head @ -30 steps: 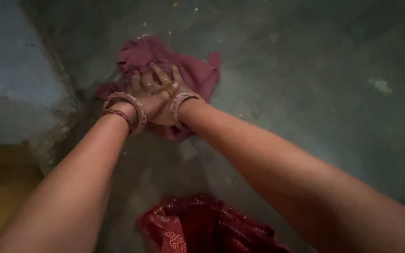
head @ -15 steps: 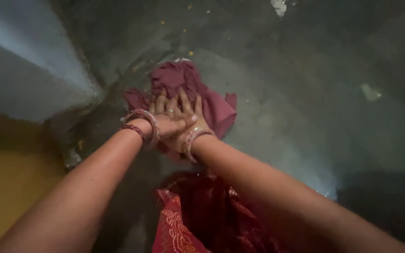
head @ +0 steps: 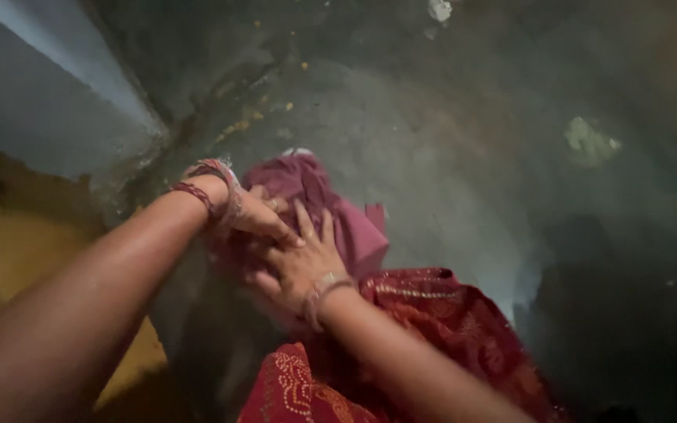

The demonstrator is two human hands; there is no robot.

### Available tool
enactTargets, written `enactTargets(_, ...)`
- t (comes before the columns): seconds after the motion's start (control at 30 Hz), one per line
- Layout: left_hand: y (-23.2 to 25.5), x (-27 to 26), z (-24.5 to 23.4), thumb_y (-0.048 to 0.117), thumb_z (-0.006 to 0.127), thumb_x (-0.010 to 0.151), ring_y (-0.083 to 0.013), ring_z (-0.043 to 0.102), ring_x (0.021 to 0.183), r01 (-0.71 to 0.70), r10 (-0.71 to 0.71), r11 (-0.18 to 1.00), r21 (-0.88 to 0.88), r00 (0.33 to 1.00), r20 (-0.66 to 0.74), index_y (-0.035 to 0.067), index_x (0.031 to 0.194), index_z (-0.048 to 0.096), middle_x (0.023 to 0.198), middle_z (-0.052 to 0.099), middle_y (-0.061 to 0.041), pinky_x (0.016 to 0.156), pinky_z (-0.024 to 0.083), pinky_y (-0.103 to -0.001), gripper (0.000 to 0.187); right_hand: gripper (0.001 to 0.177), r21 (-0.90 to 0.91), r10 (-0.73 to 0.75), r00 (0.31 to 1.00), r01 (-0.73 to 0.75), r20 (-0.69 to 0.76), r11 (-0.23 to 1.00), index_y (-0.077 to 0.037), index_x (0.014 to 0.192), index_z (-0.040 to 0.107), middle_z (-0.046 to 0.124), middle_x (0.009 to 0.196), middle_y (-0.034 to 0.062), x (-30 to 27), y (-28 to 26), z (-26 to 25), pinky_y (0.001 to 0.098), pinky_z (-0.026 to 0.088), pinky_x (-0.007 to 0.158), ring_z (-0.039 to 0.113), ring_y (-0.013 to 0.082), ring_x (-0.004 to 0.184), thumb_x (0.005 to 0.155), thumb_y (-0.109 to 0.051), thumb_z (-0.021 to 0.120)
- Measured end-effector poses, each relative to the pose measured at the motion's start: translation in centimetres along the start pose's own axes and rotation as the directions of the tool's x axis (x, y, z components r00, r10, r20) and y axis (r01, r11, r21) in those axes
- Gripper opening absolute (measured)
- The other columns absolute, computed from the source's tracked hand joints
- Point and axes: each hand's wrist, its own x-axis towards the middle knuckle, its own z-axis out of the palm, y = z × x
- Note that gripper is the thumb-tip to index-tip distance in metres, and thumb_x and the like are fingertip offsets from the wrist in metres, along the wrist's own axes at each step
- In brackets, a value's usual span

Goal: The person wipes the floor by hand using a damp cloth, rubbing it across the surface and occasionally dipping it into a bucket of water.

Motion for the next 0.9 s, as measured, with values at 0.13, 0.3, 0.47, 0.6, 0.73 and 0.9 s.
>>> enactTargets(0.13,1.3,-4.2,0.6,0.062,0.059,0.088,-0.0258,0.049,0.141,-0.080,0.078,0.993,-0.088,0.997,-0.030,0.036,0.145,0.050,0.155,0.043,-0.002,0.114,0.039,-0.045,0.064,0.059,0.063,-0.056,0.992,0.063,-0.109,0.996,-0.026,0.136,0.061,0.031,0.164,0.0069,-6.8,-0.4,3.8,0.0714,-0.003,0.118,0.000,0.0401,0.158,0.096,-0.066,0.043)
enactTargets(0.3,1.5,-9.6,0.2,0.063,0.057,0.087,-0.0243,0.052,0.140,-0.147,0.150,0.926,-0.347,0.989,-0.020,0.026,0.139,0.060,0.149,0.054,-0.004,0.115,0.038,-0.043,0.064,0.065,0.118,-0.095,0.986,0.112,-0.137,0.987,-0.030,0.143,0.056,0.032,0.160,0.0062,-9.0,-0.6,5.7,0.0759,-0.003,0.115,0.002,0.0434,0.155,0.091,-0.069,0.049)
enactTargets(0.47,0.0,-10.1,-0.8,0.064,0.055,0.086,-0.0229,0.055,0.140,-0.222,0.241,0.809,-0.545,0.970,-0.038,0.017,0.133,0.070,0.142,0.066,-0.006,0.116,0.038,-0.041,0.068,0.069,0.038,-0.212,0.968,0.219,-0.137,0.975,-0.033,0.149,0.046,0.021,0.167,0.0060,-4.5,-1.3,3.7,0.0781,-0.001,0.111,0.004,0.0479,0.151,0.089,-0.066,0.051)
enactTargets(0.6,-3.9,-9.2,-0.4,0.063,0.065,0.086,-0.0267,0.045,0.145,-0.232,0.136,0.812,-0.535,0.968,-0.213,0.010,0.150,0.048,0.155,0.050,-0.011,0.119,0.035,-0.040,0.085,0.070,-0.029,-0.263,0.959,0.262,-0.105,0.965,-0.039,0.151,0.041,0.017,0.167,0.0063,3.4,-3.3,0.9,0.0762,0.002,0.112,0.003,0.0468,0.152,0.088,-0.066,0.050)
enactTargets(0.73,-5.5,-12.0,-2.2,0.061,0.064,0.087,-0.0309,0.048,0.143,-0.197,0.063,0.859,-0.473,0.957,-0.284,0.005,0.150,0.046,0.154,0.051,-0.017,0.118,0.038,-0.040,0.086,0.067,-0.005,-0.188,0.972,0.189,-0.140,0.982,-0.043,0.152,0.037,0.014,0.167,0.0064,9.6,-6.0,-1.0,0.0758,0.000,0.114,-0.001,0.0463,0.153,0.090,-0.066,0.046)
enactTargets(0.9,-3.8,-16.3,-5.5,0.059,0.061,0.083,-0.0296,0.058,0.137,-0.181,-0.020,0.821,-0.541,0.938,-0.345,0.016,0.151,0.049,0.145,0.063,-0.013,0.115,0.044,-0.039,0.081,0.055,-0.144,-0.267,0.960,0.254,-0.083,0.956,-0.041,0.147,0.045,0.015,0.169,0.0057,8.0,-8.5,1.8,0.0795,0.002,0.112,-0.002,0.0535,0.152,0.095,-0.060,0.044)
